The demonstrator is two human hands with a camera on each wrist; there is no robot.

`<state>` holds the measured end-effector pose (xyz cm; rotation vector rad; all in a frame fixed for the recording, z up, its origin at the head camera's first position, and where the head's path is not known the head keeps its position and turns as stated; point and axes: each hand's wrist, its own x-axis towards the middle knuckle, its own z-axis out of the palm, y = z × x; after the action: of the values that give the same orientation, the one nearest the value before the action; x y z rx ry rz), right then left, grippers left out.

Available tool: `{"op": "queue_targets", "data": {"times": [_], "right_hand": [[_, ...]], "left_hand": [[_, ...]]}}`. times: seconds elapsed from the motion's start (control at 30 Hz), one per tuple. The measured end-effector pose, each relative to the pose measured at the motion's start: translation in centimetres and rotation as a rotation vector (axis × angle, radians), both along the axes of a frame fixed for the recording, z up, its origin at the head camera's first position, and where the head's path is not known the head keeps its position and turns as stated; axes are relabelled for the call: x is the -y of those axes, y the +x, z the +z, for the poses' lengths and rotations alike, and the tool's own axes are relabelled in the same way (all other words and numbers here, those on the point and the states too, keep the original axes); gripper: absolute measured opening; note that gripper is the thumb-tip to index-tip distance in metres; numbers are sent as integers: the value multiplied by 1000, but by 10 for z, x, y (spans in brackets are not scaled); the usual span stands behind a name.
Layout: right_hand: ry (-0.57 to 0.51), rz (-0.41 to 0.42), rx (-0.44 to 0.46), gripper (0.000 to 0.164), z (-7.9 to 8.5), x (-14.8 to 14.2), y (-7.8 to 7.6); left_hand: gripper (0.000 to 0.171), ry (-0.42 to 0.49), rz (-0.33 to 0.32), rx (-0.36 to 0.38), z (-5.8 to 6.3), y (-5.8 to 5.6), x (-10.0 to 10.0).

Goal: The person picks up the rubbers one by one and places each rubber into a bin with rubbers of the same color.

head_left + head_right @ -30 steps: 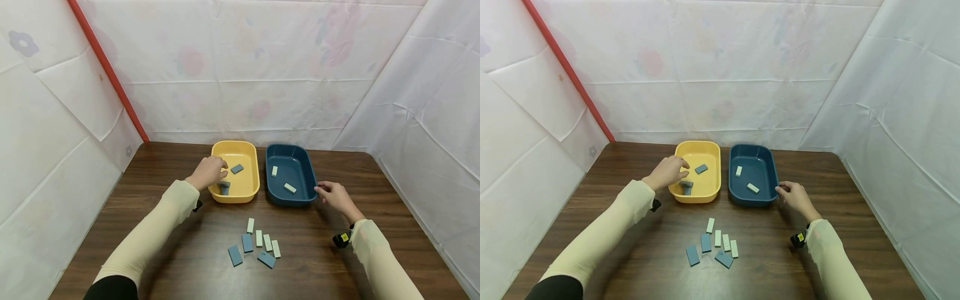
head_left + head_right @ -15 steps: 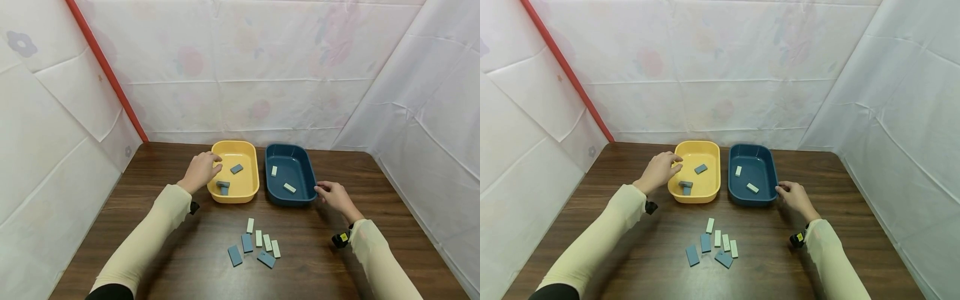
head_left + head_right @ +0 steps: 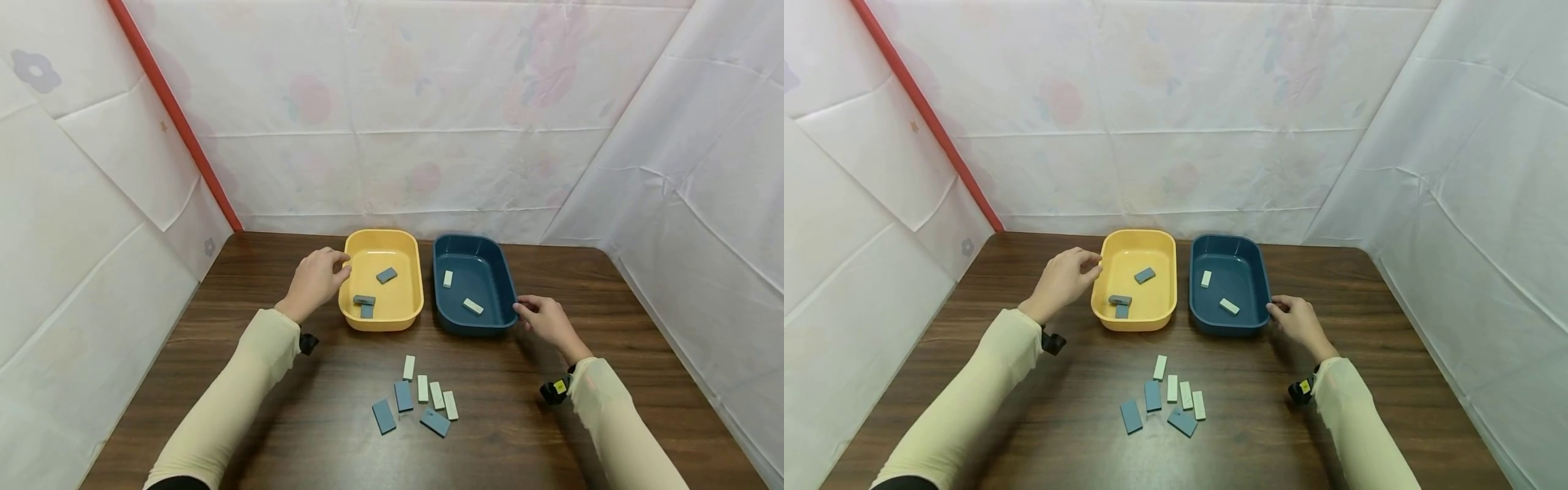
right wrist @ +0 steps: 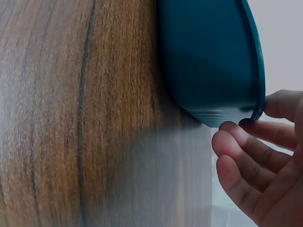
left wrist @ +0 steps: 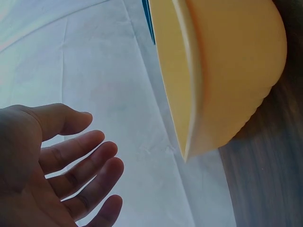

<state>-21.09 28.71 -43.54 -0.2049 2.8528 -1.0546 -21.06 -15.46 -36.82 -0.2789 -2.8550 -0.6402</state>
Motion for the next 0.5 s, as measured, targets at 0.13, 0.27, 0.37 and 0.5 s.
{"op": "queue_targets", "data": {"times": [0.13, 0.27, 0.37, 0.5], "right_hand": [[2, -3, -9, 43, 0, 0, 0], [-1, -7, -1, 44, 0, 0, 1], [-8, -8, 7, 45, 0, 0, 1], [-7, -5, 9, 45, -1, 0, 1]], "left_hand": [[30, 8, 13, 13, -2, 3, 3], [30, 20, 24, 25, -7, 5, 5], [31, 37, 37, 28, -10, 6, 6], [32, 47, 53, 45, -16, 8, 8]]}}
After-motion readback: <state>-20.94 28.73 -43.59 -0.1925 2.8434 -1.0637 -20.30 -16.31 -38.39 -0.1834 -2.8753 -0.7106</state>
